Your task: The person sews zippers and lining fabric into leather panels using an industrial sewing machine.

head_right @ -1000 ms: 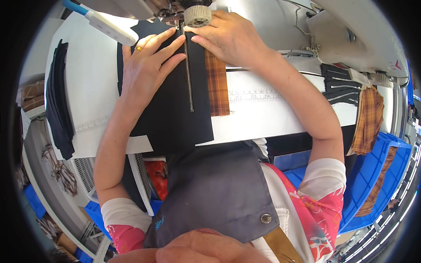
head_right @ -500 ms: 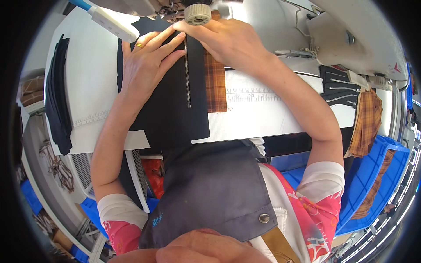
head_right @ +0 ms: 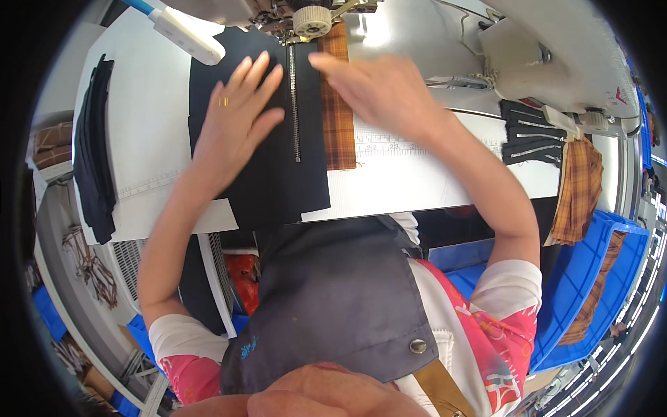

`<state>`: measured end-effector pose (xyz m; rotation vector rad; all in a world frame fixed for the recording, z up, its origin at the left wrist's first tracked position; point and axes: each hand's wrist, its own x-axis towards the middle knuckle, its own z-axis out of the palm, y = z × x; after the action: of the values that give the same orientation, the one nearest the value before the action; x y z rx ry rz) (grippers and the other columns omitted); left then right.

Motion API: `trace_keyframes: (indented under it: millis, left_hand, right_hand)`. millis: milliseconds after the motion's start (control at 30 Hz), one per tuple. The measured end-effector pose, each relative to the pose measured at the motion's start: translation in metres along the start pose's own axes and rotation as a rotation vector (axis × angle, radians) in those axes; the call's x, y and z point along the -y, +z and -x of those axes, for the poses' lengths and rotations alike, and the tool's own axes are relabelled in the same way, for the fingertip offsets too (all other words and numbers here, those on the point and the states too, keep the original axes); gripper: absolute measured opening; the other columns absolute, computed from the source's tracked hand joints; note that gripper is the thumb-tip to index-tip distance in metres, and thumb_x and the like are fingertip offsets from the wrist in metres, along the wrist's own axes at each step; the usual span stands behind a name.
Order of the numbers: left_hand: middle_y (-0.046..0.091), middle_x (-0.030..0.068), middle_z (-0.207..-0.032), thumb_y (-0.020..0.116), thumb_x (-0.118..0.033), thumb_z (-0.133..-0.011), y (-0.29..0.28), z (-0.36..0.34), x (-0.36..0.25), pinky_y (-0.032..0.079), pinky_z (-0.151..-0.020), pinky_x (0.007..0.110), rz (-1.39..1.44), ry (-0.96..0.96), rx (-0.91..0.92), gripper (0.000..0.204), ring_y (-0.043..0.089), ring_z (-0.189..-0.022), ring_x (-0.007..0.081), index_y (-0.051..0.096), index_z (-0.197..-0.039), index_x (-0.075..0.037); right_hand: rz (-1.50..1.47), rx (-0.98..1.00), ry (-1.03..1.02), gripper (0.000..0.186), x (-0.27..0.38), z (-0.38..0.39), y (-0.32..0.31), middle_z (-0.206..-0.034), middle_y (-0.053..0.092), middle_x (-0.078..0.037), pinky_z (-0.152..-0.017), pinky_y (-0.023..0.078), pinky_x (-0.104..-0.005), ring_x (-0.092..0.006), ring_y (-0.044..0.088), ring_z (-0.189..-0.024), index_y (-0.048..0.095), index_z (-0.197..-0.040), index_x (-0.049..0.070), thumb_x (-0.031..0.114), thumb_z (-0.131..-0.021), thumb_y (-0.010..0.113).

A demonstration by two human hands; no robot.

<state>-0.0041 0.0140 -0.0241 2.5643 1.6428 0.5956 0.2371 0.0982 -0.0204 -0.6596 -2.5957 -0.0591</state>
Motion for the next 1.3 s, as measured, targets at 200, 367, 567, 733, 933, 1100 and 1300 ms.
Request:
trace_keyframes:
  millis: [200, 367, 567, 733, 933, 1100, 1300]
  left_hand:
    - [0.054, 0.0103, -0.136, 0.068, -0.049, -0.079, -0.024, 0.085, -0.068, 0.019, -0.111, 0.052, 0.301, -0.013, -0.036, 0.067, 0.043, -0.131, 0.0301, 0.057, -0.127, -0.003]
    - [0.066, 0.0026, -0.11, 0.068, -0.019, -0.08, -0.018, 0.061, -0.07, 0.025, -0.108, 0.05, -0.114, -0.005, -0.333, 0.029, 0.059, -0.104, 0.0199, 0.067, -0.107, -0.009]
    - [0.068, 0.0025, -0.094, 0.07, -0.005, -0.08, -0.063, 0.012, -0.049, 0.042, -0.096, 0.045, -0.027, 0.042, -0.438, 0.017, 0.065, -0.085, 0.0207, 0.067, -0.097, -0.007]
    - [0.064, 0.0012, -0.09, 0.077, -0.014, -0.073, -0.065, 0.001, -0.038, 0.044, -0.089, 0.04, -0.291, 0.221, -0.45, 0.024, 0.062, -0.081, 0.0202, 0.064, -0.093, -0.01]
    - [0.061, -0.0005, -0.093, 0.078, -0.02, -0.07, -0.069, 0.013, -0.043, 0.038, -0.096, 0.045, -0.194, 0.163, -0.183, 0.032, 0.06, -0.088, 0.0189, 0.063, -0.097, -0.011]
    - [0.059, 0.0, -0.087, 0.074, -0.015, -0.074, -0.08, 0.028, -0.054, 0.036, -0.101, 0.049, -0.277, 0.106, 0.043, 0.024, 0.06, -0.088, 0.02, 0.063, -0.094, -0.009]
    - [0.066, 0.0037, -0.09, 0.069, -0.003, -0.075, -0.107, 0.011, -0.047, 0.044, -0.093, 0.042, -0.28, 0.069, -0.146, 0.018, 0.063, -0.086, 0.0224, 0.066, -0.092, -0.007]
  right_hand:
    - [-0.21, -0.036, -0.251, 0.038, 0.052, 0.042, -0.032, -0.058, 0.044, 0.002, -0.05, 0.038, -0.0298, -0.0159, 0.046, -0.049, 0.066, -0.107, 0.006, 0.01, -0.071, 0.075]
    - [-0.329, -0.202, -0.222, 0.026, 0.071, 0.016, -0.049, -0.06, 0.05, 0.001, -0.051, 0.039, -0.0282, -0.0163, 0.049, -0.051, 0.068, -0.094, 0.005, 0.006, -0.069, 0.076]
    - [-0.286, -0.241, -0.167, 0.022, 0.072, 0.034, -0.053, -0.066, 0.056, -0.003, -0.052, 0.038, -0.0302, -0.02, 0.052, -0.056, 0.067, -0.088, 0.003, 0.003, -0.068, 0.076]
    - [-0.173, -0.158, -0.199, 0.024, 0.097, 0.013, -0.026, -0.096, 0.062, -0.011, -0.07, 0.052, -0.0351, -0.0275, 0.061, -0.082, 0.064, -0.092, 0.0, 0.005, -0.068, 0.065]
    - [-0.196, -0.191, -0.17, 0.022, 0.088, 0.014, -0.014, -0.092, 0.067, -0.01, -0.066, 0.054, -0.031, -0.0227, 0.065, -0.079, 0.064, -0.093, 0.0, 0.006, -0.071, 0.065]
    - [-0.238, -0.166, -0.074, 0.017, 0.09, 0.018, -0.014, -0.096, 0.068, -0.01, -0.063, 0.055, -0.0306, -0.0229, 0.066, -0.077, 0.065, -0.09, 0.002, 0.005, -0.073, 0.065]
    - [-0.158, -0.229, -0.19, 0.014, 0.089, 0.017, -0.007, -0.096, 0.069, -0.01, -0.072, 0.057, -0.0329, -0.0238, 0.069, -0.085, 0.065, -0.087, 0.003, 0.005, -0.073, 0.066]
